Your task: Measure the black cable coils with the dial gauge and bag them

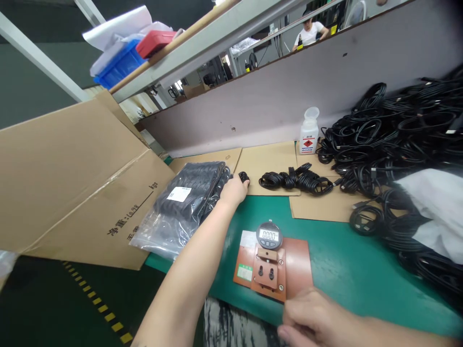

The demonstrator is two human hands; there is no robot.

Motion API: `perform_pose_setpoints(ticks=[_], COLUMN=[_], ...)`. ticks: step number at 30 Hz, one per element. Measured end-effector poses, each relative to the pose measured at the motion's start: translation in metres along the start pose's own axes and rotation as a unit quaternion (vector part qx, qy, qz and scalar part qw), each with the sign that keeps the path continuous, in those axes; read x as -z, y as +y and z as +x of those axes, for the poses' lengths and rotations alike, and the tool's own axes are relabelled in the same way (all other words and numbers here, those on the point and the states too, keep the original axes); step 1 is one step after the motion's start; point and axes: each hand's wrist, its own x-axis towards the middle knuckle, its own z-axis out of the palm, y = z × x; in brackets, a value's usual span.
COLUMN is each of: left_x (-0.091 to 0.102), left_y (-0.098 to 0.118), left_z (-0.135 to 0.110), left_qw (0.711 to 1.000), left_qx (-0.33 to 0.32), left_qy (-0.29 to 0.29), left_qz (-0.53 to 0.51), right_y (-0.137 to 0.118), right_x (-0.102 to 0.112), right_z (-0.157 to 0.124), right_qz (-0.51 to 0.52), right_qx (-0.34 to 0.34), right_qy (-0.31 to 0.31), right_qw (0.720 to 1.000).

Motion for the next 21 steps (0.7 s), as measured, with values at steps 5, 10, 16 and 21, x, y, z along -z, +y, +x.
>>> perform_pose_setpoints(ticks=[5, 10, 16, 21], left_x=[-0.002, 0.002, 0.009, 0.001], left_y=[-0.001, 0.002, 0.024, 0.032], left_z=[0.000, -0.008, -0.023, -0.033], left_qw=[1.000, 0.999, 0.977, 0.950], left_qx=[-0.014, -0.038, -0.210, -0.308], left_qy=[0.001, 0.019, 0.022, -0.011], left_qz=[0.004, 0.018, -0.001, -0.046], right_y=[-0.002, -0.003, -0.001, -0.002], right_x=[0.001, 0.002, 0.001, 0.001], right_z=[0.000, 0.002, 0.005, 0.004], right_qz=[0.000, 0.015, 0.042, 0.045], right_qx=[0.002, 0.002, 0.002, -0.003], right_qy=[-0.002, -0.002, -0.006, -0.002], right_qw=[1.000, 1.000, 0.999, 0.999])
